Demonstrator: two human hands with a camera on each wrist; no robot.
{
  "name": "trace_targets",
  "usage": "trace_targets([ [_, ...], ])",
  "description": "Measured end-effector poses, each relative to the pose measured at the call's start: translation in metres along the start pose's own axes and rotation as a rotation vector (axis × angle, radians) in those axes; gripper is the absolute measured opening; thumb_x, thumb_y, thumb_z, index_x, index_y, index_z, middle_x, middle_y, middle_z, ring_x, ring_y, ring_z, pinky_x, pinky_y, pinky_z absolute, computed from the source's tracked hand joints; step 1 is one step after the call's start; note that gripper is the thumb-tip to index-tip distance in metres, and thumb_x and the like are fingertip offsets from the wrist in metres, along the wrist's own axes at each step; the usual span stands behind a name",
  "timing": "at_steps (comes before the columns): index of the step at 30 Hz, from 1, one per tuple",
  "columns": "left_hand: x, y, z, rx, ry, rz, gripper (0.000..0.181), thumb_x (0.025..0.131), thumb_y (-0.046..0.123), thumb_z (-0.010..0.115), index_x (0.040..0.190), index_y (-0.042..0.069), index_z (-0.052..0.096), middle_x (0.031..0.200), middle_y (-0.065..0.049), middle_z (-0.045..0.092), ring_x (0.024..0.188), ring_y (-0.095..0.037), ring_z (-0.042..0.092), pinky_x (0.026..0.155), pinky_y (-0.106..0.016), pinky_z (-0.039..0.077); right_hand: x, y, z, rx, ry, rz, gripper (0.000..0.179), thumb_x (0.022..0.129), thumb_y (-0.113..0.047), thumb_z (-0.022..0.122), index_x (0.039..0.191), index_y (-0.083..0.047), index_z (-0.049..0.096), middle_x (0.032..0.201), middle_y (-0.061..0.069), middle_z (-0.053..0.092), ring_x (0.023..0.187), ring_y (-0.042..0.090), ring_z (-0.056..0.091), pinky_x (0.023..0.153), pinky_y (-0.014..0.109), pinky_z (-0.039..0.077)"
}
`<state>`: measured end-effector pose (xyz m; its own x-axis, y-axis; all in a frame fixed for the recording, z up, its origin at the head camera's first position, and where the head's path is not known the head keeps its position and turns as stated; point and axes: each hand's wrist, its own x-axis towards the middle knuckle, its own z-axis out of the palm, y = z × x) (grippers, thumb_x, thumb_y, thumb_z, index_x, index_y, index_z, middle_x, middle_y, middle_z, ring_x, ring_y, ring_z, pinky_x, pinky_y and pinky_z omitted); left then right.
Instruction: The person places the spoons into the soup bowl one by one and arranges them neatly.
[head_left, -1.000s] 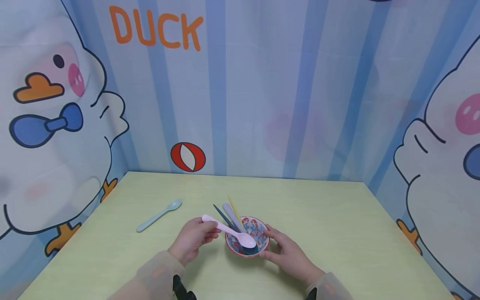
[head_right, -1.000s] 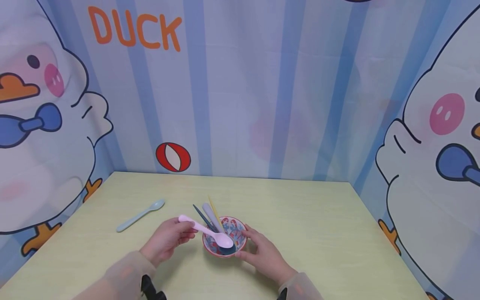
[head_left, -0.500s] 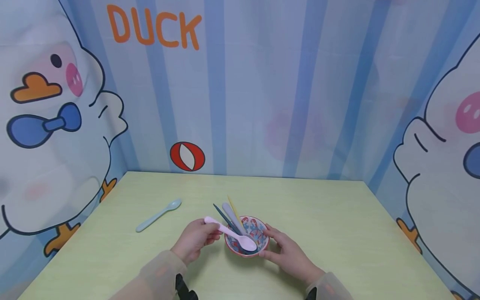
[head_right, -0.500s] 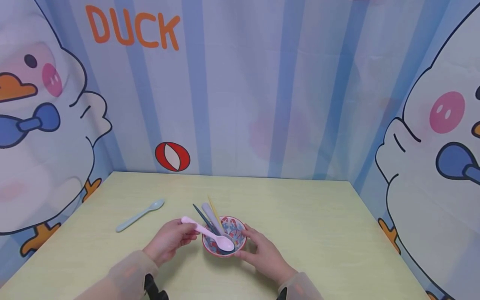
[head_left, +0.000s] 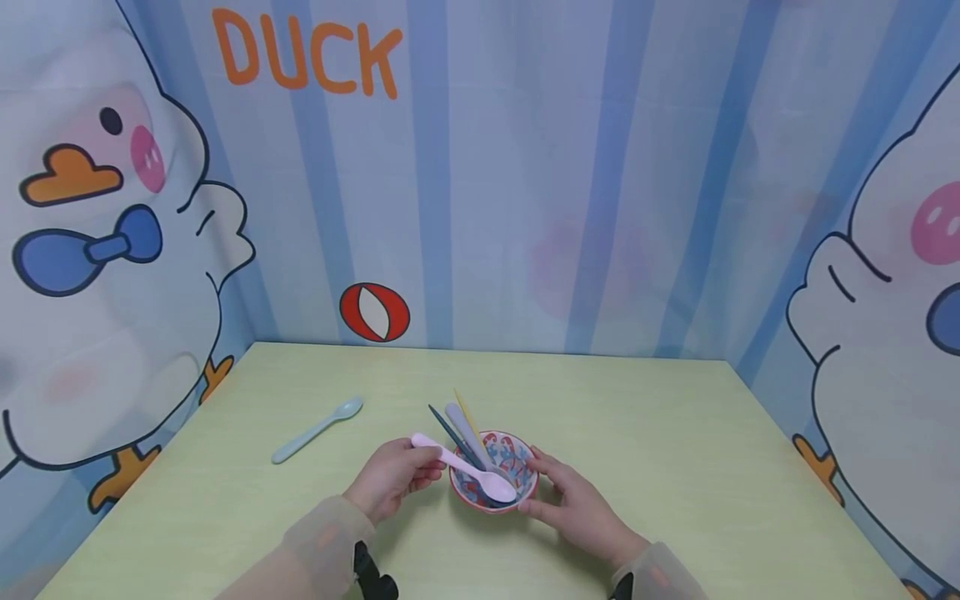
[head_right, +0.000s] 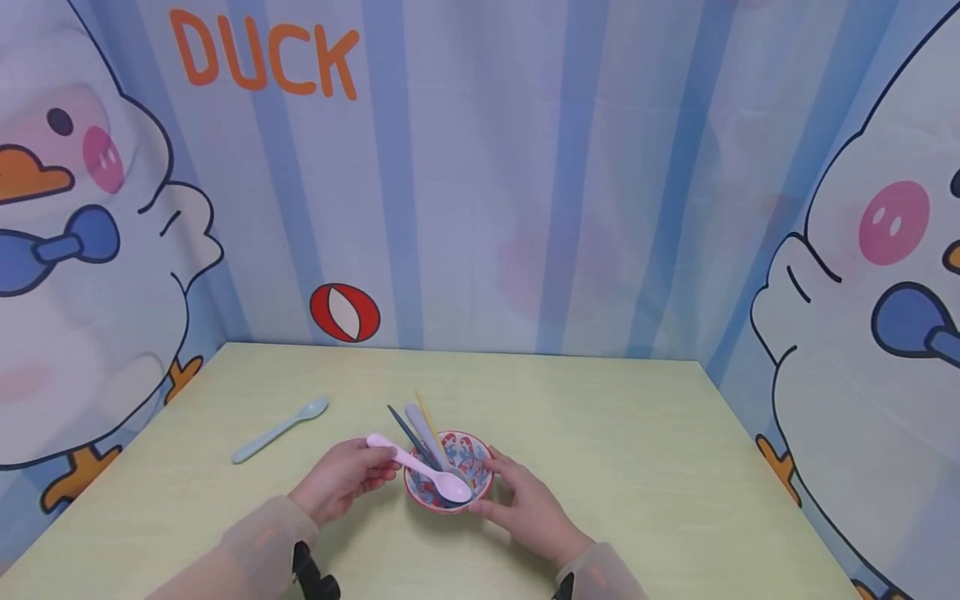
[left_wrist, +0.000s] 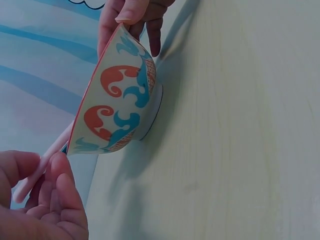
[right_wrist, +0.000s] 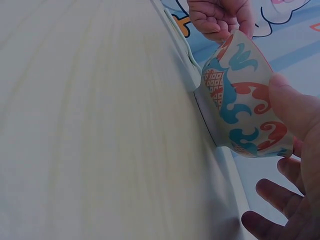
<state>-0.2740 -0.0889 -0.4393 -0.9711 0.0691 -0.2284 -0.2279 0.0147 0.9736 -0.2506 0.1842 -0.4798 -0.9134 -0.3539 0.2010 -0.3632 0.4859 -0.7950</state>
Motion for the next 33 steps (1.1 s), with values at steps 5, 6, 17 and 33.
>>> trace_targets([
  [5, 0.003, -0.001, 0.0, -0.004, 0.016, -0.007, 0.02, 0.091, 0.01, 0.063, 0.102, -0.006, 0.058, 0.079, -0.007, 0.066, 0.067, -0.012, 0.061, 0.063, -0.023, 0.048, 0.0, 0.001, 0.0, -0.005, -0.001, 0.0, 0.07, 0.082, -0.039, 0.074, 0.139, -0.007, 0.05, 0.151, 0.01, 0.036, 0.138, 0.037, 0.032, 0.104, 0.054, 0.033],
  [6, 0.004, -0.001, 0.0, -0.004, 0.021, -0.009, 0.02, 0.091, 0.01, 0.063, 0.102, -0.005, 0.058, 0.079, -0.007, 0.066, 0.067, -0.012, 0.061, 0.063, -0.023, 0.048, 0.0, 0.001, 0.0, -0.005, -0.002, -0.001, 0.07, 0.082, -0.039, 0.074, 0.139, -0.006, 0.05, 0.151, 0.011, 0.036, 0.138, 0.037, 0.032, 0.104, 0.055, 0.033],
  [17, 0.012, -0.002, 0.0, -0.014, 0.053, -0.01, 0.018, 0.091, 0.011, 0.064, 0.1, -0.005, 0.059, 0.078, -0.006, 0.065, 0.067, -0.012, 0.06, 0.063, -0.022, 0.048, 0.0, -0.001, 0.0, -0.026, 0.003, 0.004, 0.071, 0.081, -0.04, 0.075, 0.138, -0.007, 0.05, 0.151, 0.009, 0.037, 0.138, 0.036, 0.032, 0.105, 0.053, 0.033],
  [33, 0.016, -0.003, 0.0, -0.026, 0.05, -0.013, 0.023, 0.093, 0.015, 0.063, 0.104, -0.006, 0.059, 0.081, -0.007, 0.065, 0.069, -0.013, 0.06, 0.066, -0.024, 0.049, 0.0, -0.002, -0.001, -0.026, -0.004, 0.007, 0.072, 0.081, -0.041, 0.074, 0.139, -0.007, 0.05, 0.151, 0.011, 0.036, 0.137, 0.037, 0.032, 0.105, 0.054, 0.033],
])
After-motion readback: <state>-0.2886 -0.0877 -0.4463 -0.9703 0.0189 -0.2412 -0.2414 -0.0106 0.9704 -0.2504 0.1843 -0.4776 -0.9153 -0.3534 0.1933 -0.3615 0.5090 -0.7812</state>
